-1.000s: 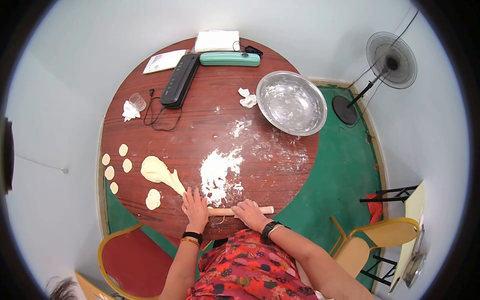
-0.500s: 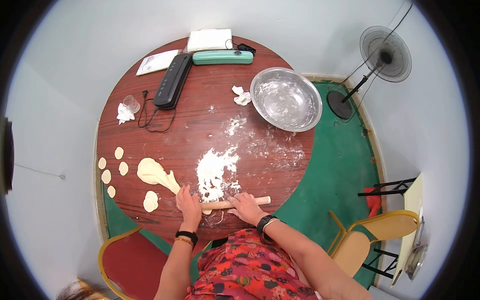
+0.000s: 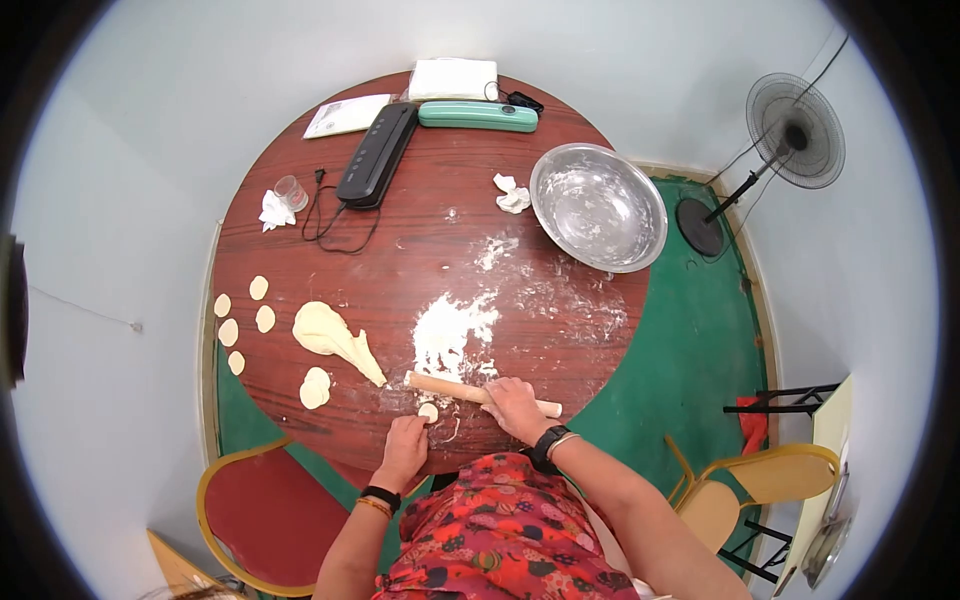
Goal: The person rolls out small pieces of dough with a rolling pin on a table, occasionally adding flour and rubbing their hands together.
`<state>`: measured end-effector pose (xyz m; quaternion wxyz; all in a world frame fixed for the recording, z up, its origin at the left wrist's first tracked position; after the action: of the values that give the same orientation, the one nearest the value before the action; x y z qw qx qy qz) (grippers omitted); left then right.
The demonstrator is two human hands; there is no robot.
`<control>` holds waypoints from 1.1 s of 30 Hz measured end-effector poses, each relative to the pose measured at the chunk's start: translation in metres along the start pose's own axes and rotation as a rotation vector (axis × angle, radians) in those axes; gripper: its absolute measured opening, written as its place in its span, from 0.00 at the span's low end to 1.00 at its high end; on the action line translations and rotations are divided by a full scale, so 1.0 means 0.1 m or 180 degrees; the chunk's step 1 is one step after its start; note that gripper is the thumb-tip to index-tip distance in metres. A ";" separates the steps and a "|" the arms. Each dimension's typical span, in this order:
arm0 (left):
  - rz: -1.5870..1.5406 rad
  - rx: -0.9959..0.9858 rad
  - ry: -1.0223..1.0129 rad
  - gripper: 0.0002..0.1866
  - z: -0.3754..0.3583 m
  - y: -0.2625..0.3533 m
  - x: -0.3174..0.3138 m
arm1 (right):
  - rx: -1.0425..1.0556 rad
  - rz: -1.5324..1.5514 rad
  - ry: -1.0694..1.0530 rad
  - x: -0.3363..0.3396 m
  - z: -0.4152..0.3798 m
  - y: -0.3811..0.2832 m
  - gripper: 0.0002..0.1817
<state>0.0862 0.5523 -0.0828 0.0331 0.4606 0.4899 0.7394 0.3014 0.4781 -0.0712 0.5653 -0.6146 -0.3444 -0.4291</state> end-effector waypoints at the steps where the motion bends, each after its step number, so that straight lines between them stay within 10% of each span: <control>1: 0.0026 0.0024 0.0049 0.12 -0.02 0.02 -0.02 | 0.0040 -0.0043 -0.0017 -0.01 -0.02 0.01 0.21; 10: 0.0241 0.0281 0.0633 0.16 -0.04 0.25 0.19 | 0.0571 -0.0075 -0.0088 -0.06 -0.24 -0.19 0.20; 16: 0.0907 0.0657 -0.0669 0.30 0.14 -0.09 0.01 | 0.0546 -0.0240 -0.0294 -0.11 -0.30 -0.23 0.23; 25: 0.1081 0.0920 -0.0921 0.34 0.53 -0.13 0.05 | -0.0012 -0.0520 -0.0150 -0.11 -0.19 -0.16 0.26; 33: 0.0742 0.0663 -0.0064 0.30 0.58 -0.06 0.19 | 0.0239 -0.0412 0.0072 -0.15 -0.16 -0.14 0.24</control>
<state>0.1142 0.6052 -0.0691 -0.0961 0.5226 0.5068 0.6788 0.2801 0.4646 -0.0793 0.5628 -0.5645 -0.3929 -0.4585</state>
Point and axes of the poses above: each hand's wrist, its own z-axis towards the middle knuckle, its own x-axis out of the back of the hand, y = z × x, the point moved 7 cm from there along z, towards the middle knuckle, and after that the axes turned 10 degrees about -z, right-handed, at the moved point
